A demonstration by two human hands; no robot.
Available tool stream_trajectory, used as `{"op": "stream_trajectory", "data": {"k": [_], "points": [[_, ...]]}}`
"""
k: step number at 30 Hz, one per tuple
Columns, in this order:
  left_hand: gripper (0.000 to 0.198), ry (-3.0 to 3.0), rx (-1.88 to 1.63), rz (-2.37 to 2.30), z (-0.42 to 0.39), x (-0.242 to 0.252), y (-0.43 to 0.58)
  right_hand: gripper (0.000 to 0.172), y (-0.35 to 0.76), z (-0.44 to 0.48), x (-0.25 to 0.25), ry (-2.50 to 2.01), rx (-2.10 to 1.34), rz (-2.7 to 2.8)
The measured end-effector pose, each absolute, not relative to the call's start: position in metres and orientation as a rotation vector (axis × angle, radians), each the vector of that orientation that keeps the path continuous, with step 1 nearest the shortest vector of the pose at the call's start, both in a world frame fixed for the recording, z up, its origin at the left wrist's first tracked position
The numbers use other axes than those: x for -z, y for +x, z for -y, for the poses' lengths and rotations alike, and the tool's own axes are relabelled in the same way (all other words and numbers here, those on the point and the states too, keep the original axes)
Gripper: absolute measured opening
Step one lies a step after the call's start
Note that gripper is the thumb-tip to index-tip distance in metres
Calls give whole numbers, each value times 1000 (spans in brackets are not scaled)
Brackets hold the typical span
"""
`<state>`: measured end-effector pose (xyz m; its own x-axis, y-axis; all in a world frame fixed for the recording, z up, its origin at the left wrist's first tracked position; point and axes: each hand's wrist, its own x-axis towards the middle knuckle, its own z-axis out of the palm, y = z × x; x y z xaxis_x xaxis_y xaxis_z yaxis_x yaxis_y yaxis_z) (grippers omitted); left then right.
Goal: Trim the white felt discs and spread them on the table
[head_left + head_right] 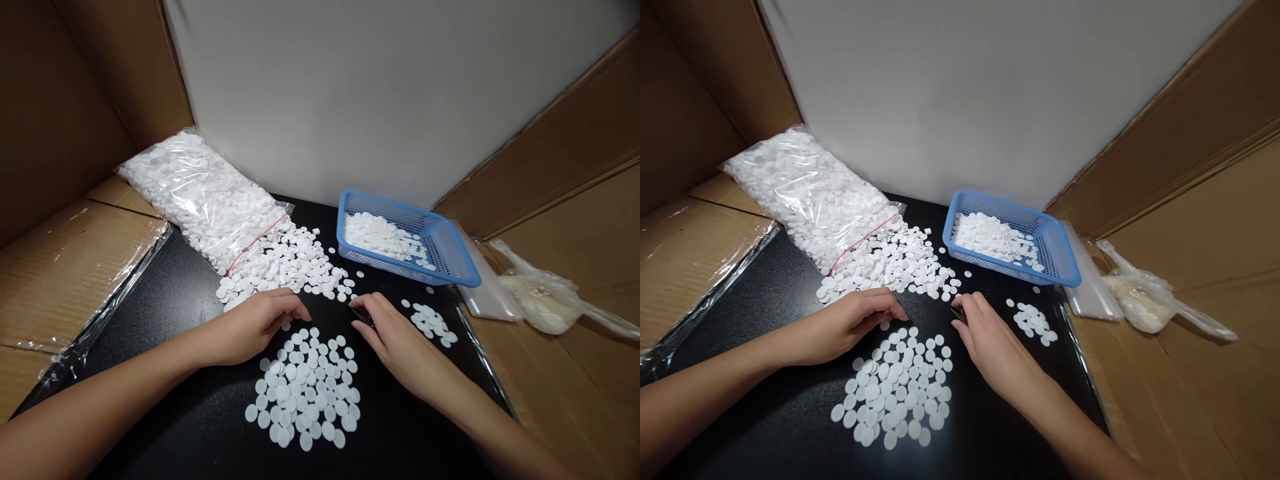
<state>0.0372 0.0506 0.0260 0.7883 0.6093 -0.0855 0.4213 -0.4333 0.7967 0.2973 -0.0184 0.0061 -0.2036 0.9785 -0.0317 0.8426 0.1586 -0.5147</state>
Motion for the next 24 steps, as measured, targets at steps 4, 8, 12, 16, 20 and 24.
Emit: {"op": "stream_trajectory", "data": {"k": [4,8,12,16,20,24], "points": [[31,1922,-266,-756,-50,-26,40,33,309,36,20,-1674,-289,2111],[25,1815,-439,-819,-56,-29,38,43,309,49,35,-1642,-63,2104],[23,1785,-534,-860,-63,-30,34,57,292,67,31,-1547,-97,2218],[20,1761,-581,-864,-64,-29,33,105,262,77,23,-1319,-275,2497],[18,1767,-600,-860,-60,-31,35,106,229,68,16,-1278,-410,2632],[16,1788,-607,-858,-56,-33,36,77,205,58,14,-1308,-440,2576]]}}
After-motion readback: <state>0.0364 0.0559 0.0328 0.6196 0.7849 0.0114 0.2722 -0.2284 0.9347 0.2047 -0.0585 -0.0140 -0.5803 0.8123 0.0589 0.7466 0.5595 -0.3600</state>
